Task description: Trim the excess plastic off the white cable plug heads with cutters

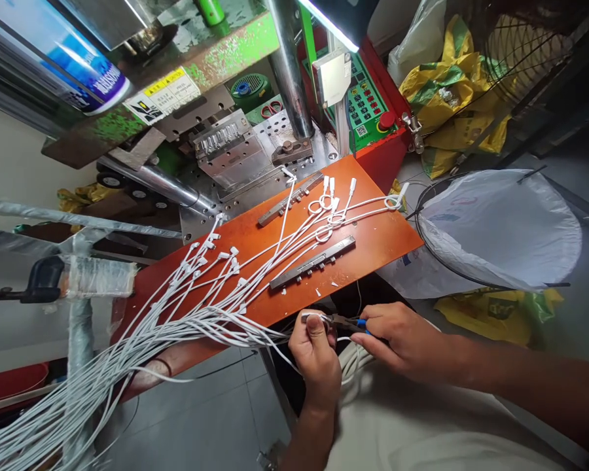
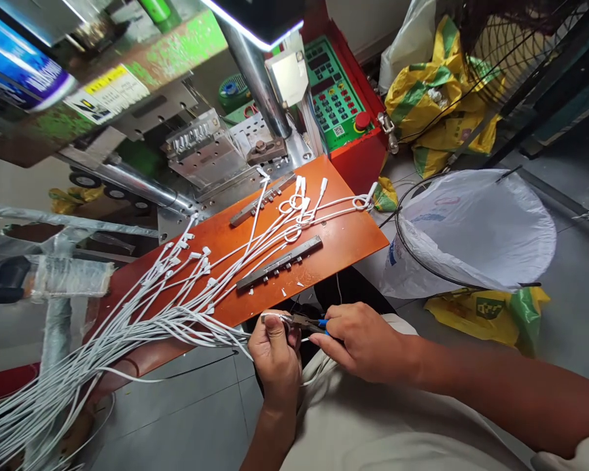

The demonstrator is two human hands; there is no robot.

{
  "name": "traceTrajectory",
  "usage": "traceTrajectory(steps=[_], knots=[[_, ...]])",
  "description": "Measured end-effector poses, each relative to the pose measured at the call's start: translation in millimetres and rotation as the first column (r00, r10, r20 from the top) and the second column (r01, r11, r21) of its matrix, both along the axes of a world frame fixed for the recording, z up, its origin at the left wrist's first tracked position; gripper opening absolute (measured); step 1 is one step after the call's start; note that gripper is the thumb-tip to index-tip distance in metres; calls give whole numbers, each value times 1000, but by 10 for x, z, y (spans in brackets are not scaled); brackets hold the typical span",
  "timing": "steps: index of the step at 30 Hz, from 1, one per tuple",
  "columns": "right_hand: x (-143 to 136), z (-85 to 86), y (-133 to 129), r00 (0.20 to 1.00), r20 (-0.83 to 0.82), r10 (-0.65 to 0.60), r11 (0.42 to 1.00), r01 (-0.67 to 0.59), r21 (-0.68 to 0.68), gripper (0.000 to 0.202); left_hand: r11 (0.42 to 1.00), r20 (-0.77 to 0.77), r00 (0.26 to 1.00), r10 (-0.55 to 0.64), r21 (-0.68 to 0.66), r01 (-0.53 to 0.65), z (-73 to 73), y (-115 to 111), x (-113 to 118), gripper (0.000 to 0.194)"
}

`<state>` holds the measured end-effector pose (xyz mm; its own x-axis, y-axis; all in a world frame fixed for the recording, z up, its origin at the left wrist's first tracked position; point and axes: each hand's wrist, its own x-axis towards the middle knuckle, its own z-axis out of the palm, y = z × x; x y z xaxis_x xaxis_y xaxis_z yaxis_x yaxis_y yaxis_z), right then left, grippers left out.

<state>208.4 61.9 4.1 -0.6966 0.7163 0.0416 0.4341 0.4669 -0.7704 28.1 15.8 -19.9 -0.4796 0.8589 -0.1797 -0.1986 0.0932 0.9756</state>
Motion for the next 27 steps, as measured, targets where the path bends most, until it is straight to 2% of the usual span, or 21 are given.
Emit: traceTrajectory(steps=[4,8,10,12,14,16,18,21,27], knots=[[15,27,31,998,-52,19,986,-27,-164,58,997,97,995,-41,-61,47,25,21,-30,60],[23,27,78,992,-129,16,943,-58,-327,63,990,183,979,-84,-95,103,80,49,-46,63],[42,24,109,986,-167,-14,939,-45,-341,65,991,209,973,-102,-65,118,117,63,-48,63],[68,22,135,985,-166,-48,970,6,-245,63,990,251,960,-120,-41,135,154,70,-49,64],[88,20,147,991,-120,-57,998,54,-35,57,988,308,943,-123,-48,145,185,67,-51,65],[95,13,145,998,-50,-45,977,54,207,50,986,347,932,-106,-83,143,205,53,-55,64],[91,-3,141,999,-2,-32,926,30,377,44,984,354,931,-90,-112,138,214,34,-58,64],[82,-32,153,1000,19,-18,883,8,469,38,984,340,937,-82,-123,131,208,12,-55,64],[81,-66,230,999,40,7,865,-26,502,35,990,199,978,-57,-113,81,172,-26,-38,65]])
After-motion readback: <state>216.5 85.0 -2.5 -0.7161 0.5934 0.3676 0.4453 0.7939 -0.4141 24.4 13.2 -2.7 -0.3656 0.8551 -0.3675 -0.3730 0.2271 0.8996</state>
